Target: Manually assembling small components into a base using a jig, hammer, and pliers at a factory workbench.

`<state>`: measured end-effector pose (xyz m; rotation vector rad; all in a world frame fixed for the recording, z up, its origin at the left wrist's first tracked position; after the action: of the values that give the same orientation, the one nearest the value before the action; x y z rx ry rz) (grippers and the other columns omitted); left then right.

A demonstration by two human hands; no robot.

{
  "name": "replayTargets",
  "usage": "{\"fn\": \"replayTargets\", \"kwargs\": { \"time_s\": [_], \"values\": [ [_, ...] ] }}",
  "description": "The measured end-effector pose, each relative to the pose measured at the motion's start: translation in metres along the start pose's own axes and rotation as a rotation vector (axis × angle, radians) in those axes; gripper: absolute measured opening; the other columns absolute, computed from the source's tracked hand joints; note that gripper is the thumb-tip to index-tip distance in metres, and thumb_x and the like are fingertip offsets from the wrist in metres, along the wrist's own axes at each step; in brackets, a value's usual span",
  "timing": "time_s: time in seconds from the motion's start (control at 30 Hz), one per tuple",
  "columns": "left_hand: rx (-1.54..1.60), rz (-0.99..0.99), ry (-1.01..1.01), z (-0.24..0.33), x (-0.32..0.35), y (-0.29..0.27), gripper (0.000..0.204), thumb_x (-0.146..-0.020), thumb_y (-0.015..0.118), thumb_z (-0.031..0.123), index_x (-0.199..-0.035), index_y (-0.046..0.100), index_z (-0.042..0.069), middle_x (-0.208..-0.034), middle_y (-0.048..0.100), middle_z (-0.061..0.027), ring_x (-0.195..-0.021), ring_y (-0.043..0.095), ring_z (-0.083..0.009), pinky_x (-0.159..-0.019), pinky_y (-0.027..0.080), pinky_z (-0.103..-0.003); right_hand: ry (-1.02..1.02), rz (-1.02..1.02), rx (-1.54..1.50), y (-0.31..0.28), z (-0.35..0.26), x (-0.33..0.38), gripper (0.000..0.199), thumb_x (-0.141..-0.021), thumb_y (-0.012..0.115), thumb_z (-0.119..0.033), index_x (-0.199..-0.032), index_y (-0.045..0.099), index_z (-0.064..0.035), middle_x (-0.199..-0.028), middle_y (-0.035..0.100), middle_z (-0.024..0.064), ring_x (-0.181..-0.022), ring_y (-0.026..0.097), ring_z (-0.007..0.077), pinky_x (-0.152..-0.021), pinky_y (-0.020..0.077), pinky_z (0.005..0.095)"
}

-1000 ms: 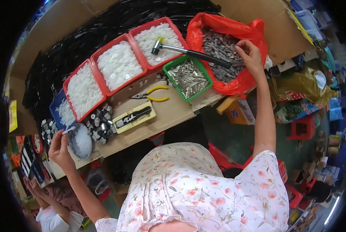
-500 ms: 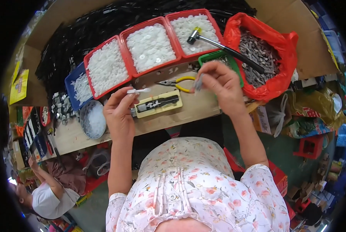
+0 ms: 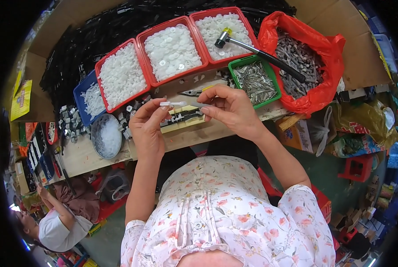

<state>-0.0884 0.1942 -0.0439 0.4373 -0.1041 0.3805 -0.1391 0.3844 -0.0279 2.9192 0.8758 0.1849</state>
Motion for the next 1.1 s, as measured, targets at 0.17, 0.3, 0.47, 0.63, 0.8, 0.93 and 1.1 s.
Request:
{"fn": "replayTargets", "kwargs": {
  "time_s": [0.17, 0.3, 0.47, 0.63, 0.8, 0.93, 1.1],
  "values": [
    [-0.055, -0.033, 0.009, -0.006, 0.001, 0.009, 0.014, -0.086, 0.072, -0.002, -0.1, 0.074, -0.002, -0.091, 0.072, -0.0045, -0.078, 0.064, -0.0076, -0.07, 0.052, -0.023, 0.004, -0.008, -0.002, -0.002, -0.002, 0.002, 0.02, -0.093, 0.065, 0.001, -0.112, 0.063, 0.0067, -0.102, 0.064, 0.007, -0.08, 0.066, 0.0105, -0.073, 0.0545, 0.0228],
    [-0.104, -0.053, 0.009, -0.009, 0.002, 0.014, 0.016, -0.086, 0.072, -0.001, -0.102, 0.073, -0.003, -0.092, 0.073, -0.0073, -0.082, 0.068, -0.0119, -0.071, 0.052, -0.025, -0.019, 0.005, -0.039, -0.004, -0.004, 0.003, 0.017, -0.093, 0.065, 0.001, -0.108, 0.065, 0.0072, -0.098, 0.064, 0.0066, -0.079, 0.067, 0.0115, -0.072, 0.0546, 0.0228],
    [-0.112, -0.07, 0.017, -0.01, 0.004, 0.015, 0.015, -0.086, 0.072, -0.002, -0.102, 0.073, -0.003, -0.092, 0.072, -0.0067, -0.082, 0.067, -0.0116, -0.072, 0.052, -0.024, 0.017, -0.004, -0.042, -0.008, -0.001, 0.004, 0.017, -0.093, 0.066, 0.001, -0.108, 0.066, 0.0073, -0.097, 0.064, 0.0071, -0.077, 0.067, 0.0115, -0.071, 0.0548, 0.0229],
    [-0.149, -0.075, 0.026, -0.011, 0.005, 0.012, 0.014, -0.086, 0.072, -0.002, -0.101, 0.074, -0.002, -0.091, 0.072, -0.0054, -0.08, 0.066, -0.0104, -0.072, 0.052, -0.024, 0.036, -0.011, -0.04, -0.008, 0.002, 0.003, 0.016, -0.092, 0.067, 0.001, -0.106, 0.066, 0.0074, -0.096, 0.065, 0.0072, -0.076, 0.067, 0.0114, -0.07, 0.0549, 0.0227],
    [-0.139, -0.075, 0.052, -0.013, 0.006, 0.012, 0.013, -0.088, 0.072, -0.002, -0.101, 0.074, -0.003, -0.088, 0.069, 0.0004, -0.073, 0.058, -0.003, -0.065, 0.045, -0.018, 0.153, -0.036, -0.102, -0.003, 0.011, 0.001, 0.016, -0.09, 0.069, 0.0, -0.105, 0.068, 0.0068, -0.093, 0.067, 0.0072, -0.073, 0.067, 0.0111, -0.067, 0.0553, 0.0227],
    [-0.151, -0.083, 0.035, -0.015, 0.009, 0.013, 0.014, -0.088, 0.072, -0.002, -0.101, 0.074, -0.002, -0.087, 0.069, 0.0008, -0.072, 0.057, -0.0027, -0.064, 0.044, -0.018, 0.13, -0.04, -0.099, 0.001, 0.012, -0.002, 0.016, -0.09, 0.069, 0.0, -0.105, 0.068, 0.0068, -0.093, 0.067, 0.0079, -0.073, 0.067, 0.0109, -0.066, 0.0554, 0.0227],
    [-0.197, -0.151, 0.024, -0.016, 0.009, 0.017, 0.021, -0.087, 0.072, -0.002, -0.108, 0.073, -0.001, -0.092, 0.07, -0.0013, -0.076, 0.06, -0.0041, -0.064, 0.045, -0.02, 0.126, -0.019, -0.095, -0.004, 0.011, -0.004, 0.015, -0.091, 0.069, -0.001, -0.105, 0.068, 0.0061, -0.088, 0.068, 0.0068, -0.068, 0.066, 0.01, -0.063, 0.0544, 0.0215]
  ]
}}
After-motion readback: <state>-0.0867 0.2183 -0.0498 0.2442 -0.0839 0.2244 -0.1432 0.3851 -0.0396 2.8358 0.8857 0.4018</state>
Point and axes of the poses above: each hand's wrist, its own x-axis away from the middle knuckle, its own y-axis out of the palm, z = x × y, the point moved 10 cm from there along -x, towards the middle knuckle
